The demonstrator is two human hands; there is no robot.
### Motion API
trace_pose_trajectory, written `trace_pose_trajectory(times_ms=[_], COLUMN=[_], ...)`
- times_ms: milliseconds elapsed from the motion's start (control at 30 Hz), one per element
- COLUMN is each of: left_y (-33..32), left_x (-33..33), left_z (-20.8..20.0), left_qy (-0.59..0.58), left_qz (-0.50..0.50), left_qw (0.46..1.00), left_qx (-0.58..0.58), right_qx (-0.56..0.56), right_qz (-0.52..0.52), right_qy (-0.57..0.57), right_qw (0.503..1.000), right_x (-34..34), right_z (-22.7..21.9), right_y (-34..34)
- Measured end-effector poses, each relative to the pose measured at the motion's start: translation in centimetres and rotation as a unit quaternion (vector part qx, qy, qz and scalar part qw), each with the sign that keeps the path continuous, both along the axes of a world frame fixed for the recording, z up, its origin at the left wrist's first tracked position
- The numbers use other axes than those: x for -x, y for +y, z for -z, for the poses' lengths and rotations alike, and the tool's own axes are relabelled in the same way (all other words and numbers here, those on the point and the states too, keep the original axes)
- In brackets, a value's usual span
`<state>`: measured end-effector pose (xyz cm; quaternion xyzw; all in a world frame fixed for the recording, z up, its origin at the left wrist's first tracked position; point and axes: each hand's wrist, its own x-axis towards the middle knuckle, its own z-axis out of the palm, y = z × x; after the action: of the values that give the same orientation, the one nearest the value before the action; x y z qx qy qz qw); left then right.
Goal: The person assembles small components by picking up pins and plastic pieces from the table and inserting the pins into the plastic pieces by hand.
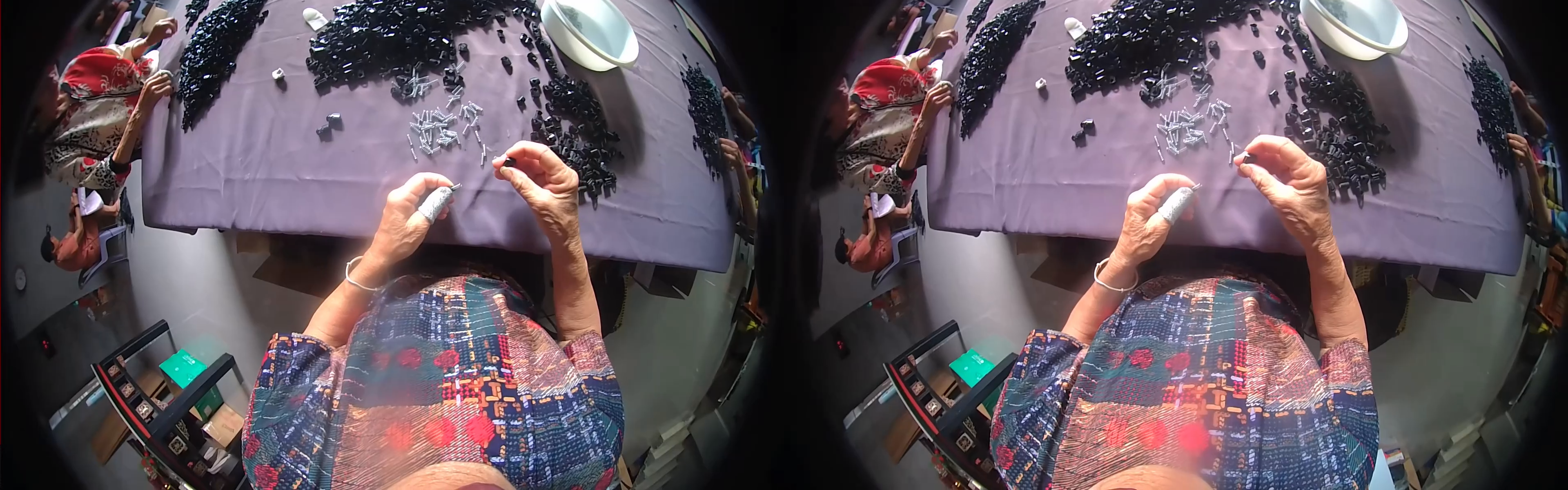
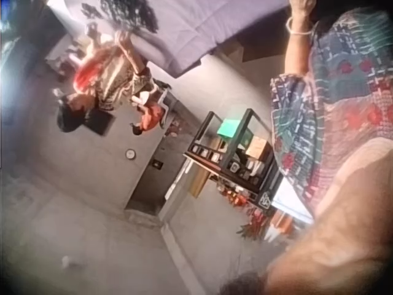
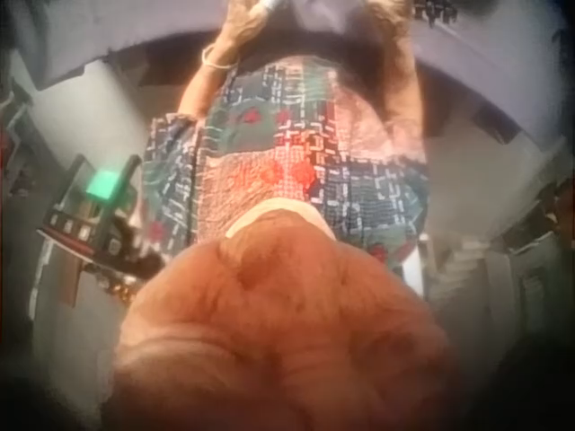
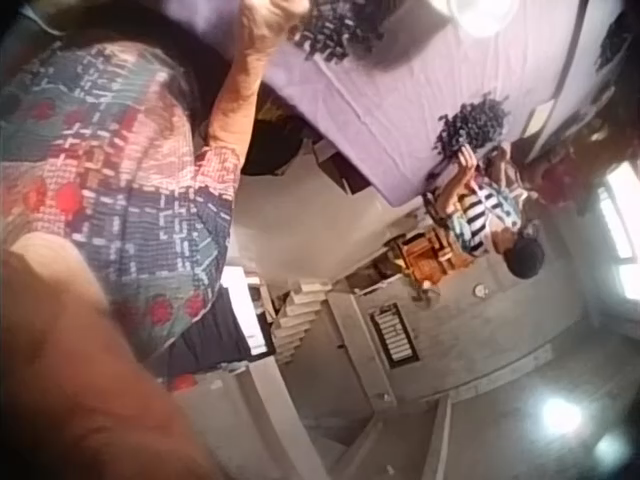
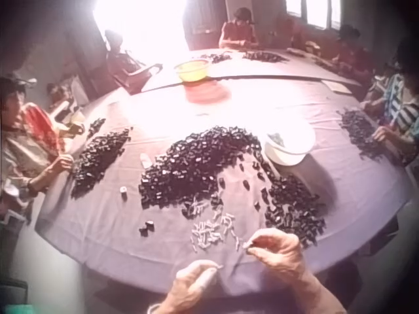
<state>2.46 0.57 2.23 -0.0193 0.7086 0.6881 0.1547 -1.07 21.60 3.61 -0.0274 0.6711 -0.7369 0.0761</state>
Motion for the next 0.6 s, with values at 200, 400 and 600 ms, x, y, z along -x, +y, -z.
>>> trace_pose_trajectory(times_ms=[200, 400, 600], left_y=[0.2, 0.0, -0.1], left_x=[0.2, 0.2, 0.2], left_z=[0.0, 0.1, 0.1], left_qy=[-0.039, -0.045, -0.045], left_qz=[-0.041, -0.038, -0.040], left_qw=[0.996, 0.996, 0.997], left_qx=[-0.064, -0.060, -0.055], right_qx=[-0.092, -0.042, 0.027], right_qz=[-0.008, -0.018, -0.026], right_qy=[0.066, -0.025, -0.074], right_qw=[0.994, 0.999, 0.997], right_x=[-0.7, -1.0, -0.7], right_z=[1.3, 1.1, 1.1], right_y=[-1.4, -1.8, -1.9])
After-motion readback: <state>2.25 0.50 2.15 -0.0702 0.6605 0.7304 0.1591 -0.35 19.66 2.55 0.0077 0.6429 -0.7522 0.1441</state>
